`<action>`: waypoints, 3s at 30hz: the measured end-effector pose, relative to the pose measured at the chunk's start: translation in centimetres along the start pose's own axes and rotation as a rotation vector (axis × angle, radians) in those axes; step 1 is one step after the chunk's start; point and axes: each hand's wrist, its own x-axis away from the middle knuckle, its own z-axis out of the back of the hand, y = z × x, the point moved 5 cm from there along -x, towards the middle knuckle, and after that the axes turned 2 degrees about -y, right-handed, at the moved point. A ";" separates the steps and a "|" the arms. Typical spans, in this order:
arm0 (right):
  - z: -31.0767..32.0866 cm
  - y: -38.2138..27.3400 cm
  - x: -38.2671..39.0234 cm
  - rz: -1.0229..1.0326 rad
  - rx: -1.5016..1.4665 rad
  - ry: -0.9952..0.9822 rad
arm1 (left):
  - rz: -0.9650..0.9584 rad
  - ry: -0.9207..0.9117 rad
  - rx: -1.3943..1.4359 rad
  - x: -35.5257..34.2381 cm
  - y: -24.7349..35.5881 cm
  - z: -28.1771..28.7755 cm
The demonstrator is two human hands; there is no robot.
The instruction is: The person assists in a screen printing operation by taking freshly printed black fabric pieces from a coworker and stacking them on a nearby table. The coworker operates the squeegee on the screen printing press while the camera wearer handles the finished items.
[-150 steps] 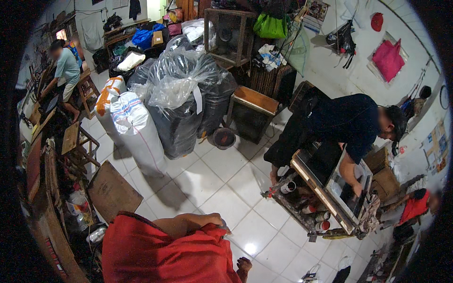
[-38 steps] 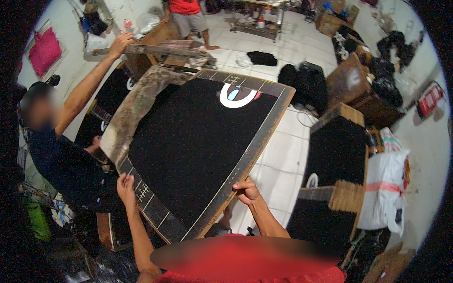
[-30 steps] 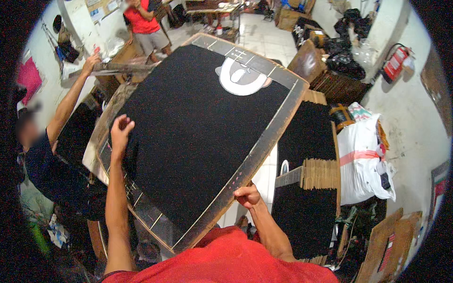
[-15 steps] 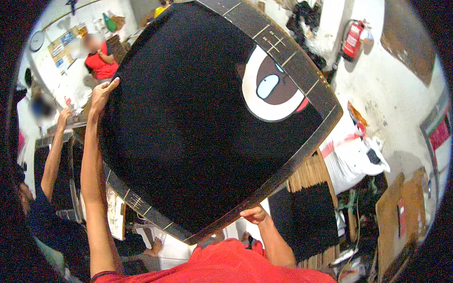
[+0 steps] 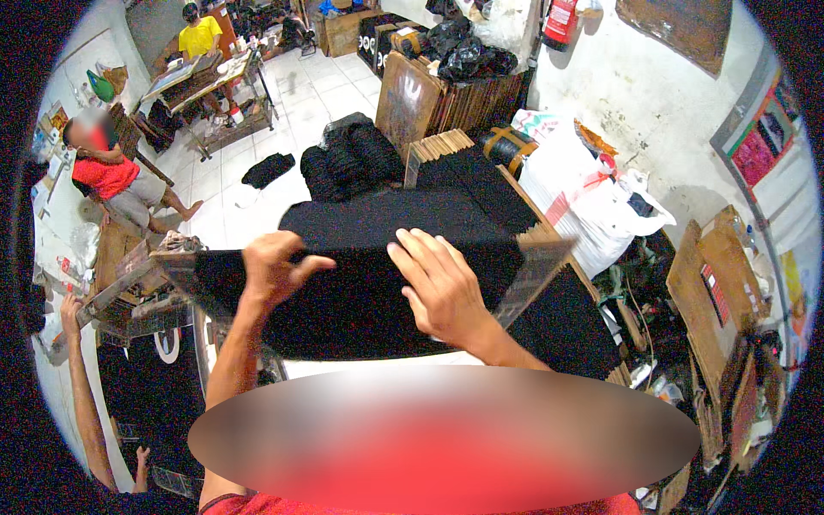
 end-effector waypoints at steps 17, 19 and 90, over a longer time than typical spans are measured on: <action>-24.1 10.4 6.7 -0.411 -0.156 -0.693 | 0.619 -0.261 0.175 23.5 -5.7 -16.0; -24.9 12.7 8.1 -0.446 -0.116 -0.653 | 0.777 -0.465 0.230 31.1 -4.3 -18.7; -41.3 49.1 7.9 -0.868 -0.011 -0.098 | 2.340 -0.273 0.704 39.9 7.9 -33.3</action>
